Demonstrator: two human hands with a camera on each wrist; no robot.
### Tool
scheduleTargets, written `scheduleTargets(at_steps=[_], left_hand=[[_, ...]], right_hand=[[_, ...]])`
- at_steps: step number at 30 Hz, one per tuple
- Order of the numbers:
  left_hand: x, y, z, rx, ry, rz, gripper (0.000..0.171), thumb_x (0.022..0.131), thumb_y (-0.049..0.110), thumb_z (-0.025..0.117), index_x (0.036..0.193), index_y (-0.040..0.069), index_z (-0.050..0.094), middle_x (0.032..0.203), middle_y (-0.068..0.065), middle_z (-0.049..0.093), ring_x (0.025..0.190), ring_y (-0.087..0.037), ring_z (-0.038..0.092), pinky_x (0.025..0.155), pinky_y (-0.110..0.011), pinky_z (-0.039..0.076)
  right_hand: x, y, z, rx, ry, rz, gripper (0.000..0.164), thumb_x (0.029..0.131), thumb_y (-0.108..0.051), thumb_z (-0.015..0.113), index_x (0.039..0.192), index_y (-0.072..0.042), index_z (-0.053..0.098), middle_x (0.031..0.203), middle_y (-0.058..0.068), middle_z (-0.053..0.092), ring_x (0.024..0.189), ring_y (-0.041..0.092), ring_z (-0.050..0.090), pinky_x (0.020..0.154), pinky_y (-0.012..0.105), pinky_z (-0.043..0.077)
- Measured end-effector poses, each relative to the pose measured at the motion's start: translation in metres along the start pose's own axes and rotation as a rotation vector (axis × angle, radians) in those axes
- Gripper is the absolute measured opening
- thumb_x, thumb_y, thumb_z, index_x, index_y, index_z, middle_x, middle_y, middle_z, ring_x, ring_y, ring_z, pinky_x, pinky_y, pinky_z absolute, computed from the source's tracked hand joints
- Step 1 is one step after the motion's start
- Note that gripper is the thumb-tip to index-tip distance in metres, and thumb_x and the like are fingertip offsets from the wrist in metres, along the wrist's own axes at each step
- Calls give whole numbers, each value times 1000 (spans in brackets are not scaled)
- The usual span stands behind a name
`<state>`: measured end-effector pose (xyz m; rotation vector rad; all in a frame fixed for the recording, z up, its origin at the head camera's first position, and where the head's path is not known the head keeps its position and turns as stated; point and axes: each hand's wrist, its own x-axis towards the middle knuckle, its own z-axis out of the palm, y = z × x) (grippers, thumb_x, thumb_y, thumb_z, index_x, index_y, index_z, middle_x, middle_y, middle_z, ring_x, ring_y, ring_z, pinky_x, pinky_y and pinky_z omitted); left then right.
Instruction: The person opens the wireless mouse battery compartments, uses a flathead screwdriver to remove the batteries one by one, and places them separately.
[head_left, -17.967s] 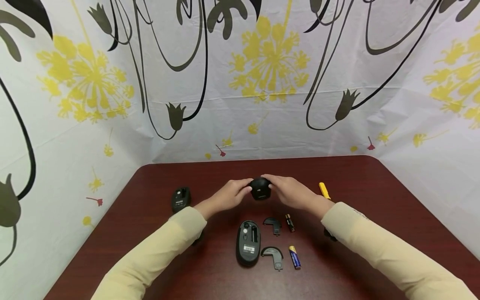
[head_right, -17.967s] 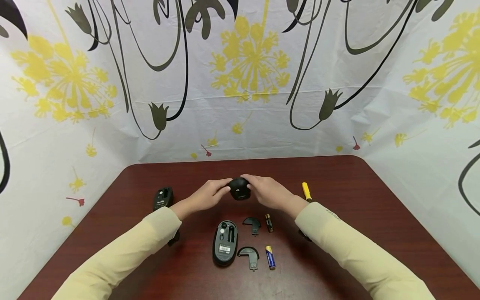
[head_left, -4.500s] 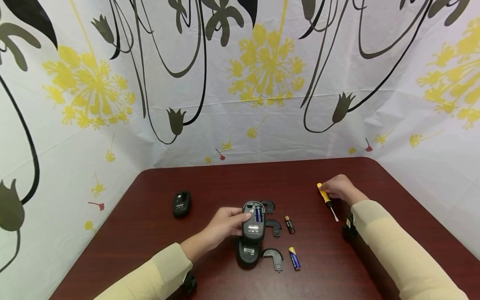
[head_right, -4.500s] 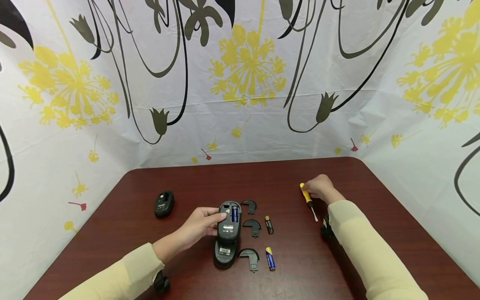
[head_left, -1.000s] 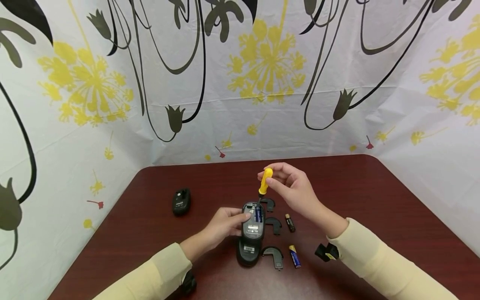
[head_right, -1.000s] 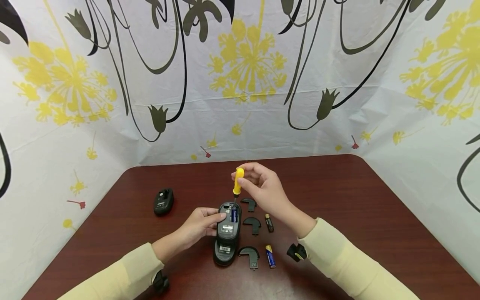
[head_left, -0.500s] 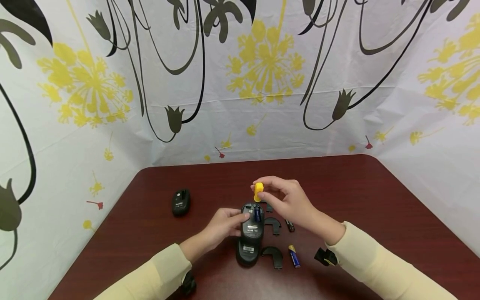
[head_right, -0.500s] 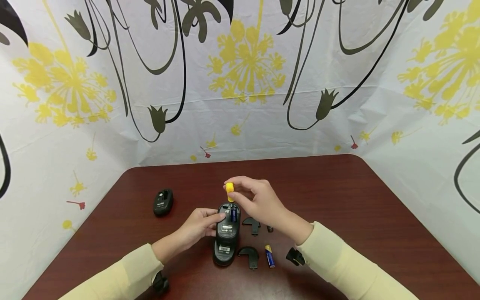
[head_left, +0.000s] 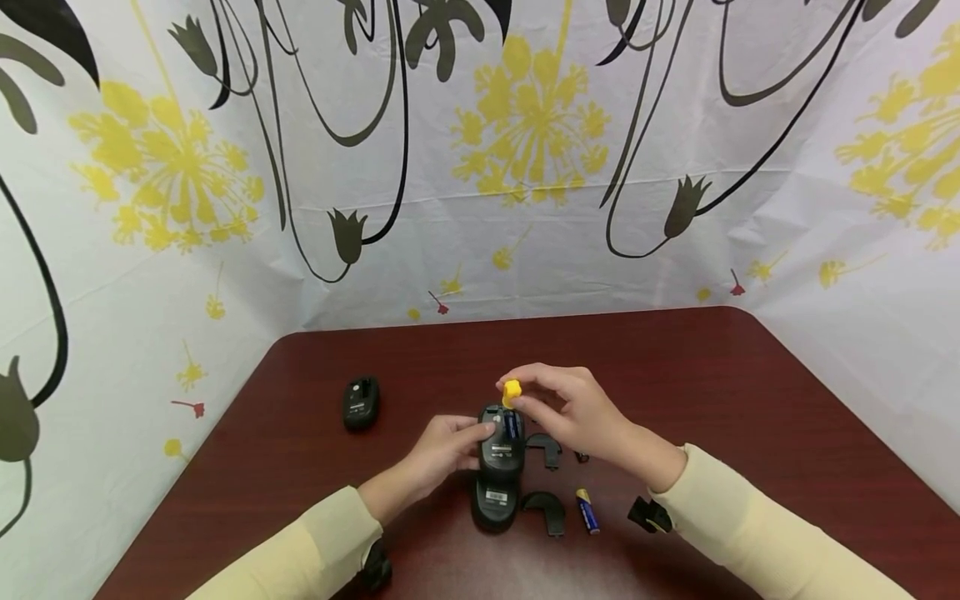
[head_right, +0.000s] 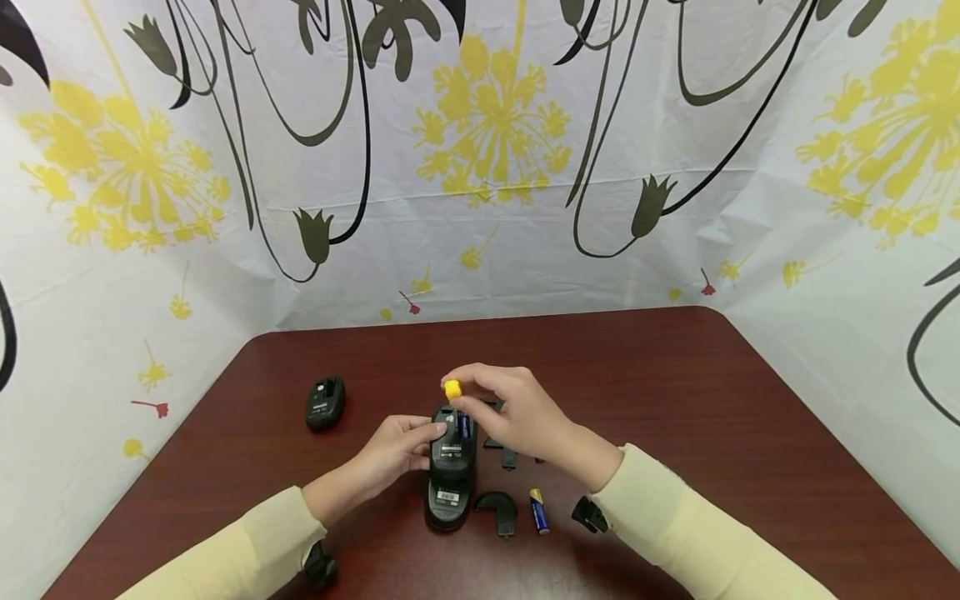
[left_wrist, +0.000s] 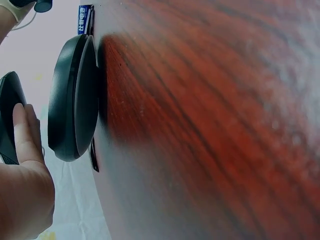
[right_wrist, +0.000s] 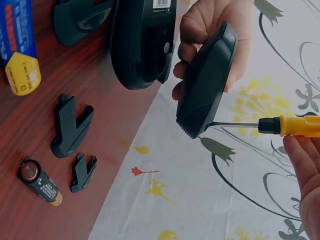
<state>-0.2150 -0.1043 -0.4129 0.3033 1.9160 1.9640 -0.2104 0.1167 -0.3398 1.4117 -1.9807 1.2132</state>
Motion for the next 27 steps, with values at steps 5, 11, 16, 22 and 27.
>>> scheduleTargets(at_steps=[5, 11, 16, 22, 27], left_hand=[[1, 0, -1, -4, 8, 12, 38, 95, 20, 63, 116, -11, 64, 101, -17, 70, 86, -18, 69, 73, -33, 58], [1, 0, 0, 5, 7, 7, 39, 95, 20, 63, 118, -11, 62, 101, -17, 70, 86, -18, 69, 75, -35, 58], [0, 0, 1, 23, 5, -5, 39, 94, 21, 64, 118, -10, 63, 100, -17, 70, 85, -19, 69, 75, -36, 58], [-1, -1, 1, 37, 3, -13, 39, 94, 21, 65, 118, -10, 63, 98, -16, 71, 82, -19, 69, 74, -36, 58], [-1, -2, 0, 37, -18, 5, 40, 94, 20, 64, 118, -11, 63, 98, -16, 70, 81, -18, 69, 75, -37, 58]], right_hand=[[1, 2, 0, -77, -26, -53, 24, 93, -7, 66, 116, -9, 63, 101, 0, 68, 58, 3, 48, 46, 16, 40], [1, 7, 0, 24, 44, -6, 27, 88, 8, 66, 112, -4, 63, 100, 7, 68, 74, 13, 66, 58, 22, 53], [1, 12, -5, 149, 113, 140, 28, 89, 11, 62, 113, -4, 63, 100, 13, 69, 82, 20, 69, 66, 32, 58], [3, 16, -8, 289, 168, 317, 20, 95, 5, 57, 114, 2, 61, 102, 21, 67, 86, 26, 69, 73, 42, 58], [7, 20, -11, 367, 205, 431, 20, 97, -3, 58, 116, 5, 59, 105, 29, 64, 90, 28, 69, 74, 40, 58]])
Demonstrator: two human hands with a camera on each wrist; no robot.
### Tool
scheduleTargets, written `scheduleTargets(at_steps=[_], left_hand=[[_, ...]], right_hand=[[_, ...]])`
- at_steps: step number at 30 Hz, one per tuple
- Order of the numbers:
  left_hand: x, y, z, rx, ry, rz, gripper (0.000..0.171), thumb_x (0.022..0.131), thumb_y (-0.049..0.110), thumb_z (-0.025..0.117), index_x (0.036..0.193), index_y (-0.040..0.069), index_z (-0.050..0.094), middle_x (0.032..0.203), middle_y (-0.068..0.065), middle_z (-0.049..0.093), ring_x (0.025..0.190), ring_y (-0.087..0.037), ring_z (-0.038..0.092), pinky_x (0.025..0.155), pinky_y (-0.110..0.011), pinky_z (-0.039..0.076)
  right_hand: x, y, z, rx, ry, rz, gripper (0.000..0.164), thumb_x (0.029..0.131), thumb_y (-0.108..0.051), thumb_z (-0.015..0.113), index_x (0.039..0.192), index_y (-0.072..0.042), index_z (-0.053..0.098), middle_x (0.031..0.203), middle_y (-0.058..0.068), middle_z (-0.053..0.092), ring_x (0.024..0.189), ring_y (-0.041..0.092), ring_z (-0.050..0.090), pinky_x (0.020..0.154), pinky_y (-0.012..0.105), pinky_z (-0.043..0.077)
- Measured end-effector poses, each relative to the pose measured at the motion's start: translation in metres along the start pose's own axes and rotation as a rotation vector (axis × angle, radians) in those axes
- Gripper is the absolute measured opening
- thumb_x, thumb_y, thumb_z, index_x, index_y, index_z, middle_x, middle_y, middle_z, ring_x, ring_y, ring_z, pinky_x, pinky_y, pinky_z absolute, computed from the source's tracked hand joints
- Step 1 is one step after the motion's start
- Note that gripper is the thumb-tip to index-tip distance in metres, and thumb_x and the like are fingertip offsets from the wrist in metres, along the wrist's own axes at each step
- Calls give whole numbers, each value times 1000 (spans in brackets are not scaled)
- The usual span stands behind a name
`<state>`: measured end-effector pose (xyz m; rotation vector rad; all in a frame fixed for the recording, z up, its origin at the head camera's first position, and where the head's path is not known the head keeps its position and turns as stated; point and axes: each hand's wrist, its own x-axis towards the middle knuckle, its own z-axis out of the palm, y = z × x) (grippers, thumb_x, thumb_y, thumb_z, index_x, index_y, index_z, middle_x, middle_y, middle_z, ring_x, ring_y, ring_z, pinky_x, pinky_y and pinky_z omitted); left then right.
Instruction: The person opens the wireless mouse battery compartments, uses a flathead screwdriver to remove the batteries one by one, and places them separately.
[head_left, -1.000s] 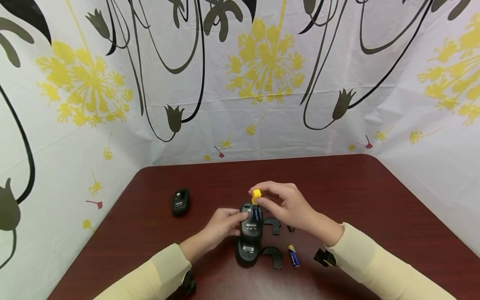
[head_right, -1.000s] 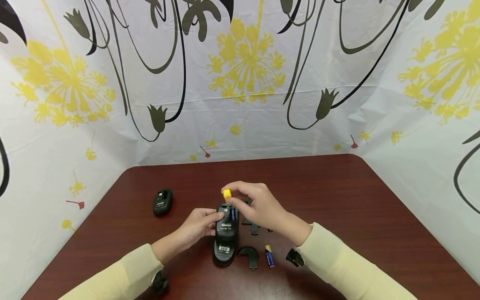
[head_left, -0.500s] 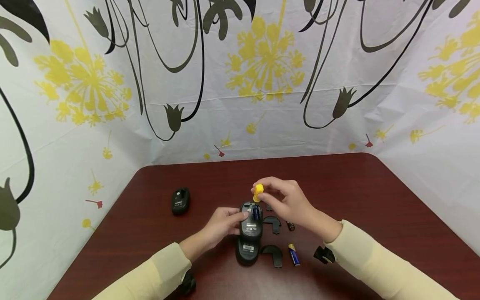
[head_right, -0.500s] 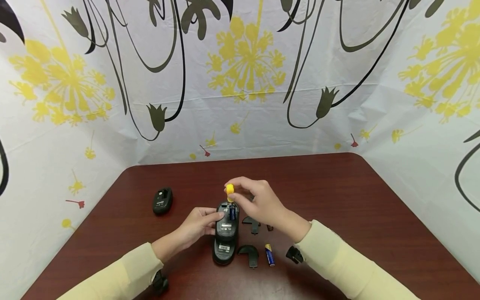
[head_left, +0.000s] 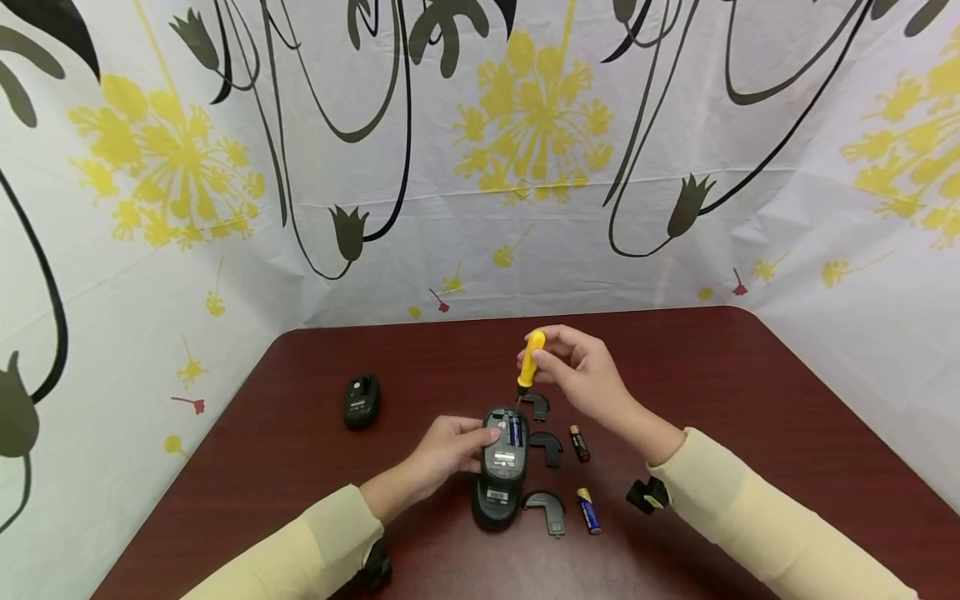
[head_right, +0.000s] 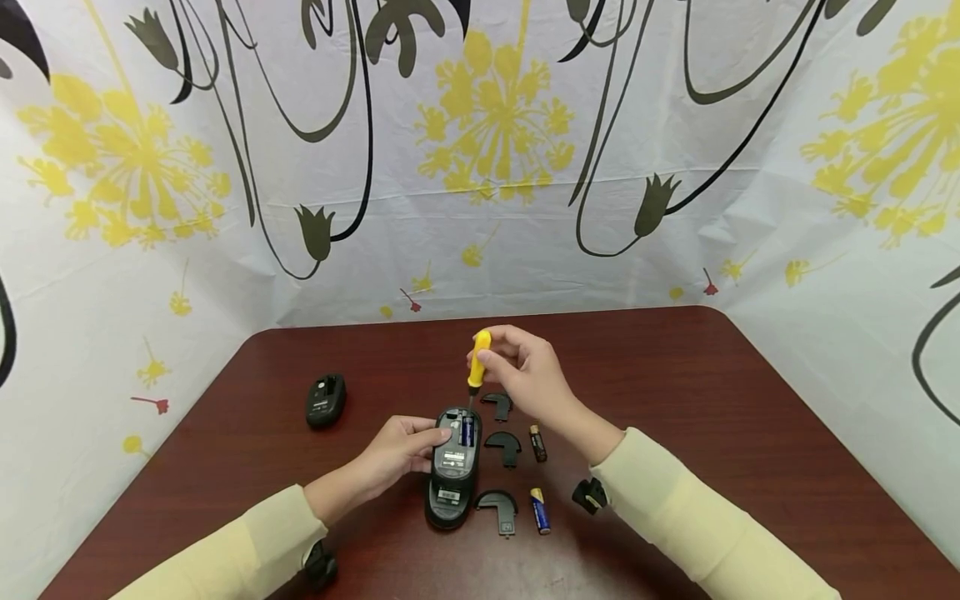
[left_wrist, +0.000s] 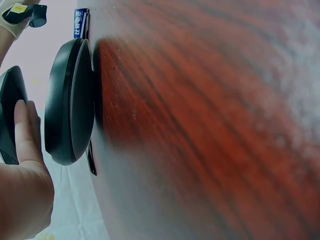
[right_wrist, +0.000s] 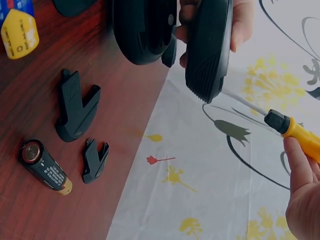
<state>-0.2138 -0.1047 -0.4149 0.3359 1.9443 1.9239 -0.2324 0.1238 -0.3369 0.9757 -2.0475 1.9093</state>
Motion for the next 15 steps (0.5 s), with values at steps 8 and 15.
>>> scheduleTargets(at_steps=[8, 15], left_hand=[[-4, 0, -1, 4, 9, 0, 38, 93, 18, 64, 117, -12, 63, 97, -15, 71, 81, -17, 68, 73, -35, 58], [-7, 1, 0, 15, 9, 6, 38, 92, 18, 65, 118, -11, 63, 98, -16, 71, 83, -18, 69, 72, -36, 58]], right_hand=[[7, 5, -4, 81, 33, 132, 28, 98, -12, 59, 120, 6, 56, 108, 24, 66, 99, 38, 65, 77, 43, 57], [14, 11, -11, 83, 114, 296, 35, 99, -16, 58, 126, 6, 54, 108, 22, 67, 97, 28, 68, 76, 39, 57]])
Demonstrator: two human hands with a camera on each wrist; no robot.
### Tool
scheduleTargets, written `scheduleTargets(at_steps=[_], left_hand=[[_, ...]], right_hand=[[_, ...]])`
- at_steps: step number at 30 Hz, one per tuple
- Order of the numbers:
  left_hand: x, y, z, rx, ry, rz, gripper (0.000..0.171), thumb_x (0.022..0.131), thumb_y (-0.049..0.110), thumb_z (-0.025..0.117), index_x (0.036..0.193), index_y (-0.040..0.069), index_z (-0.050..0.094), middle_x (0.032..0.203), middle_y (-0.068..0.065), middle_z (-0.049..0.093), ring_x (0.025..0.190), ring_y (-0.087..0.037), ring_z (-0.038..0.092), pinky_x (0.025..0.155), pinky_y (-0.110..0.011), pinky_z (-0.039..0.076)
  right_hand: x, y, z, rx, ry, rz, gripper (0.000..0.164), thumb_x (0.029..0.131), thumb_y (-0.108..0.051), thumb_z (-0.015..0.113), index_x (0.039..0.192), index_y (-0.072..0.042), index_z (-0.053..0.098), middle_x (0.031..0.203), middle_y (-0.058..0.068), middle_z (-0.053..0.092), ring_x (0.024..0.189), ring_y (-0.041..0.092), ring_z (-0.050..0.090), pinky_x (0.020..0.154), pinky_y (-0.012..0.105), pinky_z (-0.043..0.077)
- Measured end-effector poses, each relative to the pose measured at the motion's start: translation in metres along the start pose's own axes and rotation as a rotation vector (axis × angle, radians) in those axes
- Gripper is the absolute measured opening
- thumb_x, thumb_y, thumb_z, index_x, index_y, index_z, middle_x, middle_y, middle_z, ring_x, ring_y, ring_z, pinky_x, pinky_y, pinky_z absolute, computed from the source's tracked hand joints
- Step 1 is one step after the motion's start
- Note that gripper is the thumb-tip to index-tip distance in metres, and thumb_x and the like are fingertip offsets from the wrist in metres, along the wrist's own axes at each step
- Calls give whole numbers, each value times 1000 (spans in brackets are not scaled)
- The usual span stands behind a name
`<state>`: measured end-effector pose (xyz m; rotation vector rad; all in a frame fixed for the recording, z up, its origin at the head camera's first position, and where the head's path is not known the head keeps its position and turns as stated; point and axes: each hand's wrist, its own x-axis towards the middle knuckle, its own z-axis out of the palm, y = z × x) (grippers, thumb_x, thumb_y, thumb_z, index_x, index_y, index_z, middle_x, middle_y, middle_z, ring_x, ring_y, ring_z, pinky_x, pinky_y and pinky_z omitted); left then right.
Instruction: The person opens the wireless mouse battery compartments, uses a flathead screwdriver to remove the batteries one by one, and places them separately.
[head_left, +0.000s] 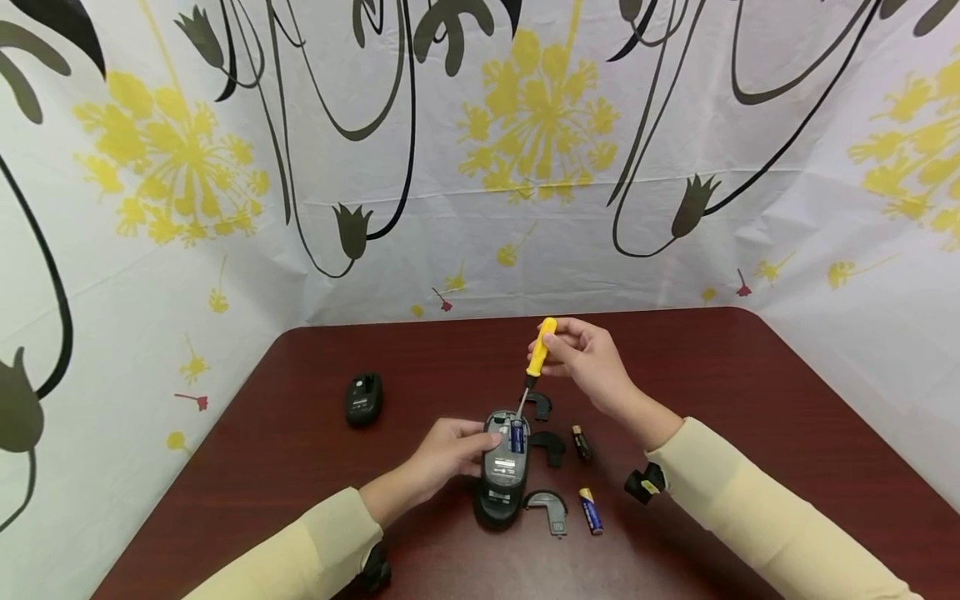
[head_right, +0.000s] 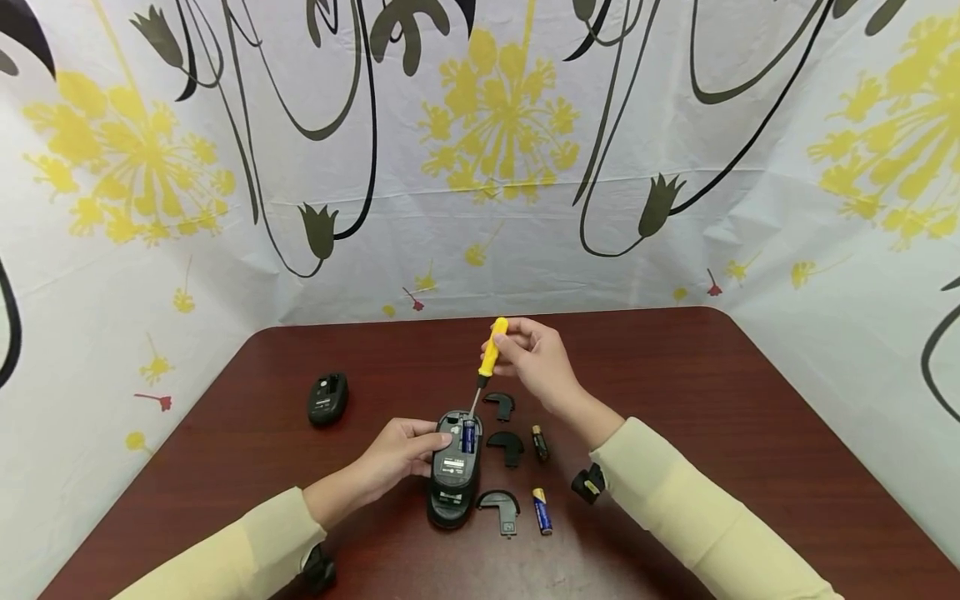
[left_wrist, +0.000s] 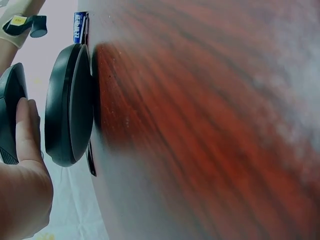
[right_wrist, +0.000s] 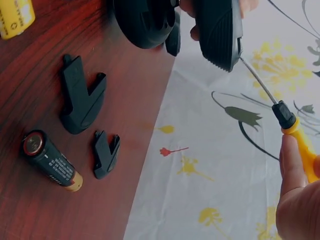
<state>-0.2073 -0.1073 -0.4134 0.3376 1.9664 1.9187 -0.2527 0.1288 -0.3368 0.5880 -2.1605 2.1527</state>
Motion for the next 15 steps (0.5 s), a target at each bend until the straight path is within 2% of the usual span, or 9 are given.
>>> scheduleTargets(at_steps=[3, 9, 15], left_hand=[[0, 1, 1, -1, 7, -3, 39, 92, 18, 66, 118, -11, 63, 98, -16, 71, 82, -18, 69, 72, -36, 59], [0, 1, 2, -10, 2, 5, 38, 92, 16, 66, 118, -11, 63, 97, -17, 71, 82, -19, 69, 72, -36, 59], [0, 0, 2, -4, -5, 8, 37, 92, 16, 66, 117, -10, 64, 97, -17, 71, 83, -20, 69, 71, -36, 59]], right_hand=[[4, 2, -2, 3, 23, 65, 35, 100, -15, 57, 127, 6, 53, 107, 19, 68, 98, 30, 67, 76, 38, 58], [13, 12, -7, -2, 41, 177, 37, 101, -16, 55, 128, 9, 52, 110, 25, 65, 91, 23, 69, 81, 42, 56], [21, 23, -11, 20, 43, 264, 39, 101, -16, 55, 127, 12, 51, 108, 23, 67, 86, 20, 70, 82, 41, 55]])
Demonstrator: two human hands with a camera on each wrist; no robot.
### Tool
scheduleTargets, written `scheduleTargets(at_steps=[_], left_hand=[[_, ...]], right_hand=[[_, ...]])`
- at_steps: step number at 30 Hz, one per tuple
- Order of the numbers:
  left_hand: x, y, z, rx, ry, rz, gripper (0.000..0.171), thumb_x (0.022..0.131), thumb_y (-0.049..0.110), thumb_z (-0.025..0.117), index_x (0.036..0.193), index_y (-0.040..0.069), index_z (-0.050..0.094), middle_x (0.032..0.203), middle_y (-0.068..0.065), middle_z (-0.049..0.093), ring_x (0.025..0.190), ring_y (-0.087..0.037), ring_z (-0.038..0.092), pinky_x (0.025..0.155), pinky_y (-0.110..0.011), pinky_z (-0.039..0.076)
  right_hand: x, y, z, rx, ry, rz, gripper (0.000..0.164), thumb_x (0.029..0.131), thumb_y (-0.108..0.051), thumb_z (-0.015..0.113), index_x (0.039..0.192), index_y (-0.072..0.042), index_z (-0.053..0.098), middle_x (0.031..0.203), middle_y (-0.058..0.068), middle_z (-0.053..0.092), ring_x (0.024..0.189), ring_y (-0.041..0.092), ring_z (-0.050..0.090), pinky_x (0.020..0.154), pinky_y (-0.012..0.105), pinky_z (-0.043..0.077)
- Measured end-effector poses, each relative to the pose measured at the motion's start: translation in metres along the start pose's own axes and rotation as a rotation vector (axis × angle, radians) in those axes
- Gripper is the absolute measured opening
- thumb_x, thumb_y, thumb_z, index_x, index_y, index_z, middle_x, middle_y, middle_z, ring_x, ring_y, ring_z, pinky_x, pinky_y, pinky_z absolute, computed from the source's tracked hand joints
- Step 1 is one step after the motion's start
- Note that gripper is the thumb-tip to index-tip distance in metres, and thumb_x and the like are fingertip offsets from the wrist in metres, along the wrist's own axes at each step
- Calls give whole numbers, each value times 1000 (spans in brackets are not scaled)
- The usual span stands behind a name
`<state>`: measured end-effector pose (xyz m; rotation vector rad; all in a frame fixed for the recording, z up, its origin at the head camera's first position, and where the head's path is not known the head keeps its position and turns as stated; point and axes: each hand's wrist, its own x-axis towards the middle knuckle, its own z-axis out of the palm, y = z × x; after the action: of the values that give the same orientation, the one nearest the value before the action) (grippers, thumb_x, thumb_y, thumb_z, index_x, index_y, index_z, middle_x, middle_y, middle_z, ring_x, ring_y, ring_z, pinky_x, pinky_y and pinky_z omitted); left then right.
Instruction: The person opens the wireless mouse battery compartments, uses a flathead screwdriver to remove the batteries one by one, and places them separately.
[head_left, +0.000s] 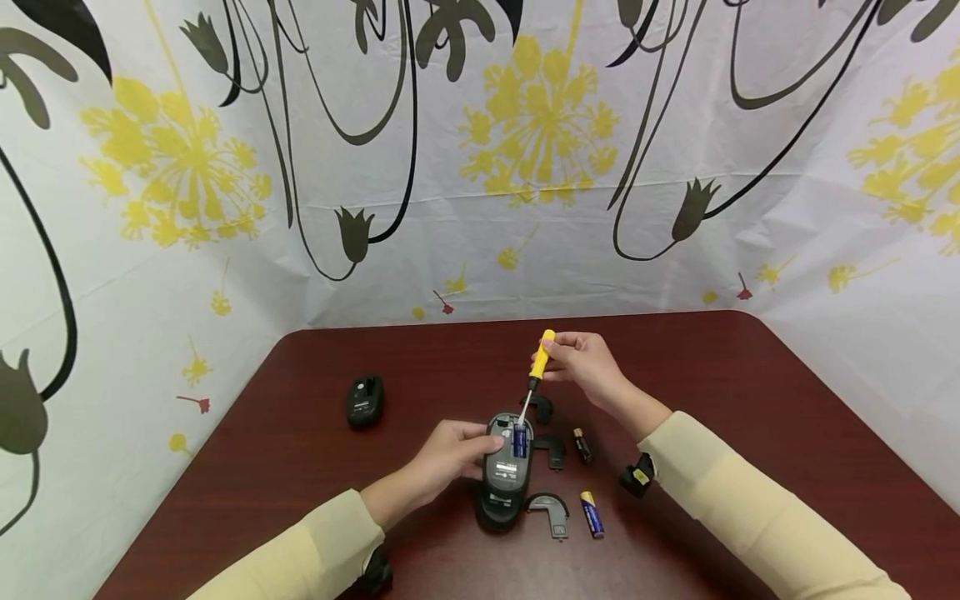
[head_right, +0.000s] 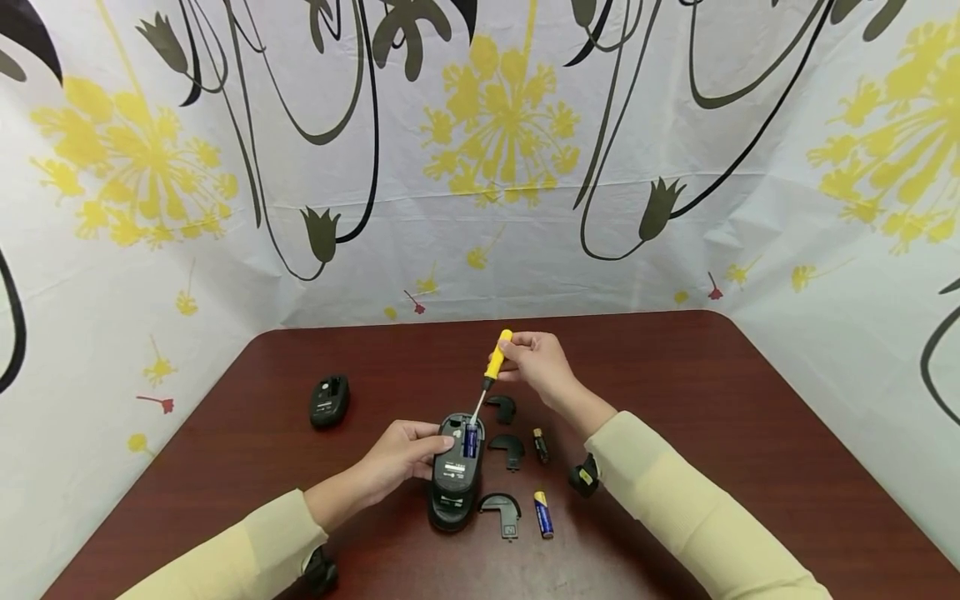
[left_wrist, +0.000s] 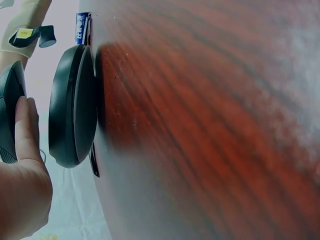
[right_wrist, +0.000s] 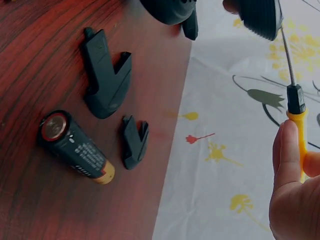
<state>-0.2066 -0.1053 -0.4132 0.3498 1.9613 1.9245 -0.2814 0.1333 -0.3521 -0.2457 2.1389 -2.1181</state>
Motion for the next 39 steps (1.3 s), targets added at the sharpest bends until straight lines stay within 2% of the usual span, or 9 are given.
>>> scheduleTargets(at_steps=[4, 9, 16, 24, 30, 39], left_hand=[[0, -2, 0, -2, -4, -6, 35, 91, 16, 66, 116, -9, 65, 97, -16, 71, 82, -20, 69, 71, -36, 59], [0, -2, 1, 13, -6, -10, 35, 91, 17, 67, 116, -8, 66, 97, -16, 71, 84, -21, 70, 71, -36, 59], [0, -2, 1, 24, -14, -16, 35, 92, 17, 67, 117, -8, 66, 99, -16, 71, 85, -22, 70, 71, -37, 59], [0, -2, 2, 23, -13, -1, 35, 91, 17, 66, 116, -8, 66, 97, -16, 71, 83, -21, 69, 70, -36, 59], [1, -3, 2, 5, -21, 0, 35, 91, 16, 66, 118, -8, 65, 98, -17, 71, 84, -22, 70, 71, -37, 59], [1, -4, 3, -24, -25, 0, 36, 92, 14, 65, 119, -9, 64, 99, -18, 70, 85, -22, 70, 72, -38, 58]], right_hand=[[4, 3, 0, -6, -8, 34, 37, 100, -15, 56, 125, 12, 52, 103, 20, 69, 84, 20, 70, 85, 44, 53], [6, 6, 1, -26, -13, 69, 34, 100, -14, 56, 122, 12, 54, 99, 16, 70, 83, 21, 70, 80, 40, 56], [9, 16, -1, -10, -29, 94, 37, 100, -12, 55, 125, 15, 51, 105, 26, 67, 80, 19, 70, 74, 31, 58], [11, 20, -3, 22, -53, 123, 42, 100, -10, 54, 130, 18, 45, 97, 19, 70, 76, 16, 69, 71, 28, 58], [11, 22, -2, 43, -56, 179, 42, 101, -10, 53, 130, 19, 45, 88, 12, 70, 68, 13, 67, 69, 24, 57], [10, 23, 0, 61, -57, 210, 39, 101, -9, 52, 129, 18, 47, 87, 12, 70, 68, 13, 67, 67, 23, 57]])
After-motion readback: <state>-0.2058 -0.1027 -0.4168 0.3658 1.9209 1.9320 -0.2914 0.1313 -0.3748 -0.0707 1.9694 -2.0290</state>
